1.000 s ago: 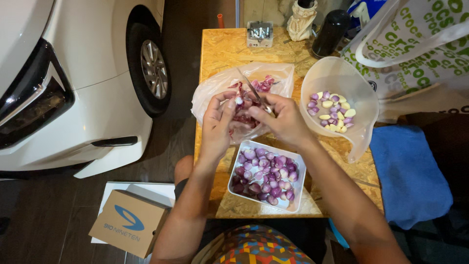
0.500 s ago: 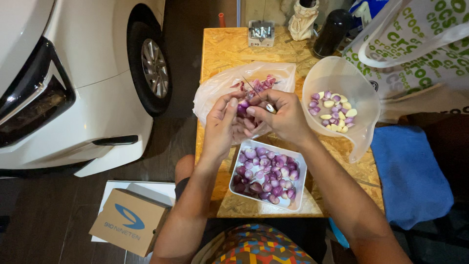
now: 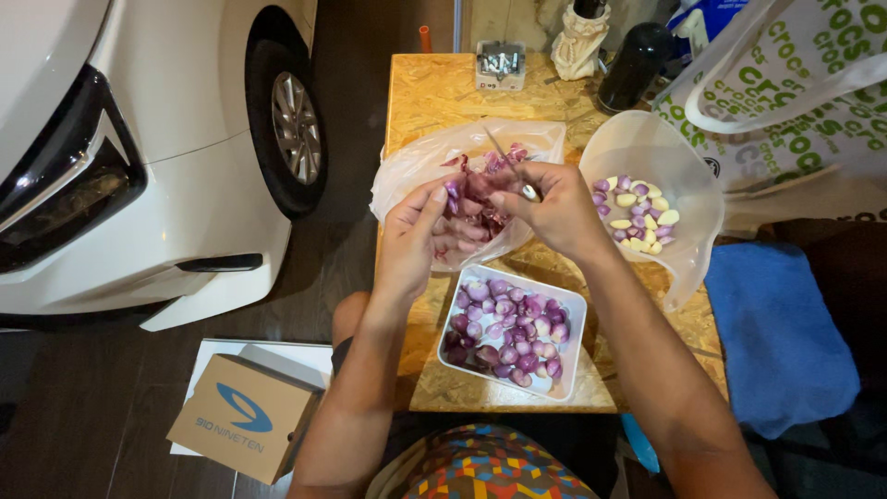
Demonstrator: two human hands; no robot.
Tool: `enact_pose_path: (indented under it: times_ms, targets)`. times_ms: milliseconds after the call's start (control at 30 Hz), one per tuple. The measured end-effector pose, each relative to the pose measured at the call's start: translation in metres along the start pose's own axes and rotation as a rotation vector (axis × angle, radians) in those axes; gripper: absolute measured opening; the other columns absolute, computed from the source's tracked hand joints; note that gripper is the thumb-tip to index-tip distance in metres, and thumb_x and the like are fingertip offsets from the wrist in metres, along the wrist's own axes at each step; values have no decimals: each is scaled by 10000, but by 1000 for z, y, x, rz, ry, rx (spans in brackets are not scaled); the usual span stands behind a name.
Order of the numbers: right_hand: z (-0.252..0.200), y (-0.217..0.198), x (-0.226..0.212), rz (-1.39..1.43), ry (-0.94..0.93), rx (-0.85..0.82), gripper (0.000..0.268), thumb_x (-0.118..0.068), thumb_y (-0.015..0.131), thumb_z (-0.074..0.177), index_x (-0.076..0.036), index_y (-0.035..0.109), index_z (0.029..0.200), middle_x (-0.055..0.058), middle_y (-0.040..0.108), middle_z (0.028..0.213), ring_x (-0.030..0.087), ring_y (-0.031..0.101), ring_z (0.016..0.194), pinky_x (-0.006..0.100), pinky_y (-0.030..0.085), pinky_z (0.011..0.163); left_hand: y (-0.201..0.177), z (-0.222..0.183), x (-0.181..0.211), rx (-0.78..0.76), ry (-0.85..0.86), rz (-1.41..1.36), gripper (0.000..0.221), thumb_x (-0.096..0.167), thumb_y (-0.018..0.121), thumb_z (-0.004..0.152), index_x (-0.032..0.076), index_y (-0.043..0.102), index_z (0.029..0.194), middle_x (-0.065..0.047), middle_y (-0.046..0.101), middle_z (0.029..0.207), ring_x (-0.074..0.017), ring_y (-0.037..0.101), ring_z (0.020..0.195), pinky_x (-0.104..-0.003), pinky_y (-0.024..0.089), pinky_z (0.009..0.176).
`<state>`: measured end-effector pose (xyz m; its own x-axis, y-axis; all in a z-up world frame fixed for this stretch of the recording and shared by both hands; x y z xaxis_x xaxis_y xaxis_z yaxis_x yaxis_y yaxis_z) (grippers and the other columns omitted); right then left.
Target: The person peels small red onions one by one using a small knife, removing the outer skin and placing the peeled onions into a white container. The person works at a table with a plastic bag of unpeeled onions and a bowl of garlic cloves nearby.
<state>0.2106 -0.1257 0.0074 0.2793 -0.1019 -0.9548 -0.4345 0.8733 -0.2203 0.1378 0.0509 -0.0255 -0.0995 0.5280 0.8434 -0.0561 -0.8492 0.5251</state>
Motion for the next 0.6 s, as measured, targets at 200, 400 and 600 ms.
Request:
enact_pose_path:
  times_ms: [200, 400, 600]
  targets:
    - [-4, -1, -2, -210, 89, 64, 210, -103, 747, 936, -5, 759, 1122, 23, 777, 925, 84, 696, 821, 257, 559, 754, -1, 0, 4, 45, 33, 40, 318, 231, 530, 1084, 10, 533, 1313, -198, 741, 1087, -242, 761, 829, -293, 628, 652]
    - [-15, 6, -17, -74, -186, -96, 386, -160, 604, 1087, -76, 599, 1463, 13, 710, 994, 62, 634, 878, 242, 542, 792, 0, -1, 1, 26, 45, -38, 329, 245, 530, 1079, 12, 551, 1311, -165, 722, 1072, -222, 754, 861, -316, 648, 669]
    - [-21, 23, -17, 98, -157, -226, 407, -190, 565, 1091, -88, 587, 1485, -31, 623, 873, 53, 560, 756, 247, 522, 675, -4, 0, -5, 24, 87, -77, 256, 203, 556, 1103, -17, 618, 1219, -130, 700, 1025, -194, 719, 839, -343, 654, 686]
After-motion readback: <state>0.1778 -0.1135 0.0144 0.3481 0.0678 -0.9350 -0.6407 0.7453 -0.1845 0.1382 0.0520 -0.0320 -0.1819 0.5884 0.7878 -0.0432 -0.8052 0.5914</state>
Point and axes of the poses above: each hand's wrist, its own z-axis towards the middle knuckle, its own y-axis out of the palm, x = y × z, the point moved 5 cm from there along z, towards the middle knuckle
